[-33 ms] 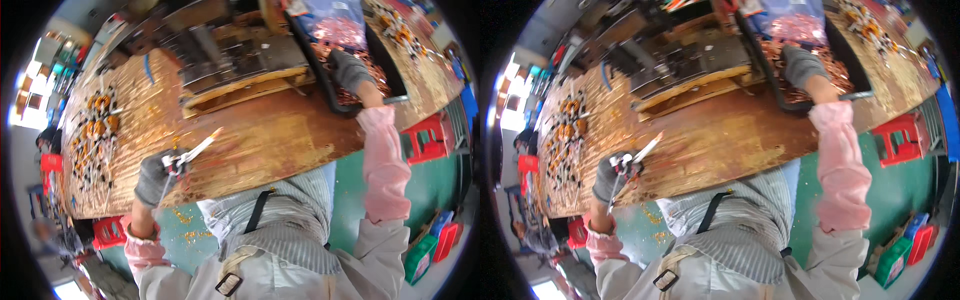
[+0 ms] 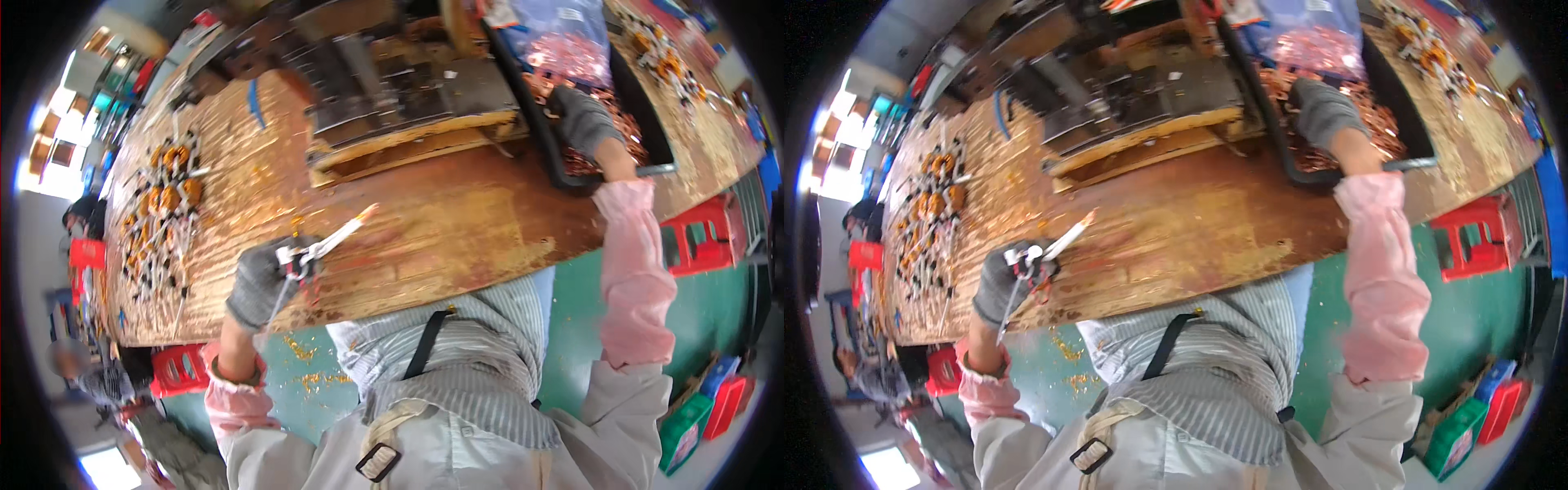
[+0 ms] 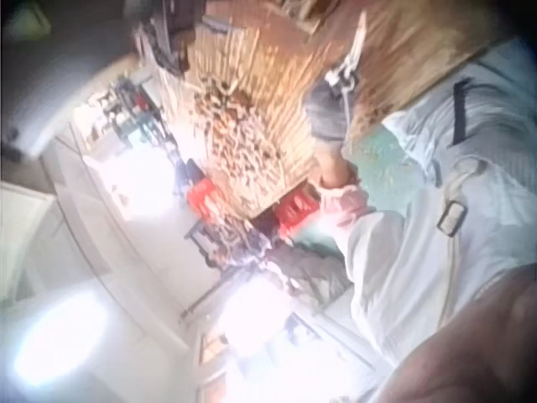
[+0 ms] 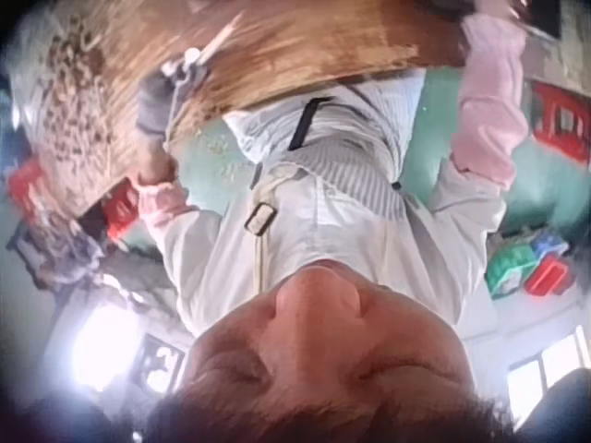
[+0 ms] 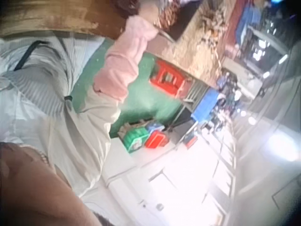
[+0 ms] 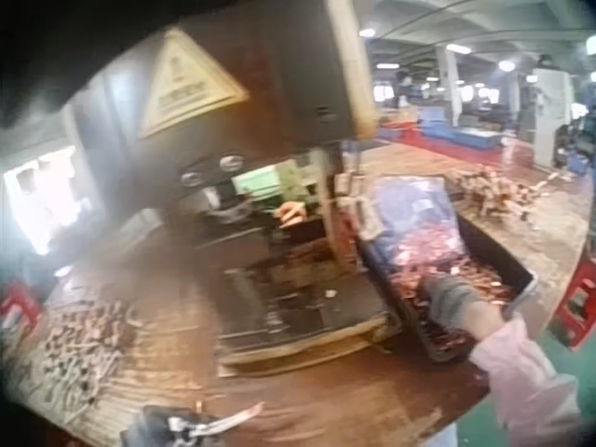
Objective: The worker uses an industrial crimping machine and scissors to attach connectors to induction coils at a factory workbench.
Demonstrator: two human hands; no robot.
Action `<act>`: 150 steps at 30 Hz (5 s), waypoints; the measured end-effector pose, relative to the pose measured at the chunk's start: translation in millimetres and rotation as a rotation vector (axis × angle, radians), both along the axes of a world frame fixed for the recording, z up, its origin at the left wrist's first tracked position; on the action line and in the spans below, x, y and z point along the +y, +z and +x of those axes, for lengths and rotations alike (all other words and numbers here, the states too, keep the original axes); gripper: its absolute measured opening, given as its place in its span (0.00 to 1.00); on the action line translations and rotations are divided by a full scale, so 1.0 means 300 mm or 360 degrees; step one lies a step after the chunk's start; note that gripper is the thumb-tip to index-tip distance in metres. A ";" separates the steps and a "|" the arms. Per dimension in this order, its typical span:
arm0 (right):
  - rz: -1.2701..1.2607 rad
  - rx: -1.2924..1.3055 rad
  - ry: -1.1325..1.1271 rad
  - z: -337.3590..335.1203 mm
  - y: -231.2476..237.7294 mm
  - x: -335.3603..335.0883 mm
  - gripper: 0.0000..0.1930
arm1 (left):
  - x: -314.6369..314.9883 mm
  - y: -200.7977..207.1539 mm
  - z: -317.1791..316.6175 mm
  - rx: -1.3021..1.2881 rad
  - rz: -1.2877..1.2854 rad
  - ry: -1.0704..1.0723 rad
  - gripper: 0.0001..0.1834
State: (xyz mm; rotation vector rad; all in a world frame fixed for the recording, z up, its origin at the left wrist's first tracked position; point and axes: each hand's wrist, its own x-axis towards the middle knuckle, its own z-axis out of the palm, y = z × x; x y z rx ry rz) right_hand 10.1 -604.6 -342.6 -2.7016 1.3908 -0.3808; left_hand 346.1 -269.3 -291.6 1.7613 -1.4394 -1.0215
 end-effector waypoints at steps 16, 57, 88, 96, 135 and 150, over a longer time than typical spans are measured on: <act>0.1072 -0.1359 0.0410 0.047 0.188 0.336 0.15 | 0.054 -0.015 0.018 -0.0380 -0.0311 -0.0092 0.14; 0.1856 -0.1826 0.0616 0.303 -0.020 0.721 0.07 | 0.010 0.019 -0.054 -0.1016 -0.0321 -0.0308 0.19; 0.1322 -0.1873 0.0920 0.314 0.075 0.635 0.07 | -0.080 0.239 -0.072 -0.1703 -0.0681 -0.0667 0.21; 0.1687 -0.1847 0.0959 0.388 0.174 0.390 0.09 | -0.267 0.284 0.009 -0.1690 -0.0601 -0.0599 0.21; 0.1240 -0.1851 0.0562 0.367 0.196 0.199 0.09 | -0.394 0.310 0.108 -0.1796 -0.0587 -0.0663 0.12; 0.0401 -0.2188 0.0022 0.218 0.106 0.114 0.08 | -0.384 0.323 0.072 -0.1850 -0.0663 -0.0653 0.12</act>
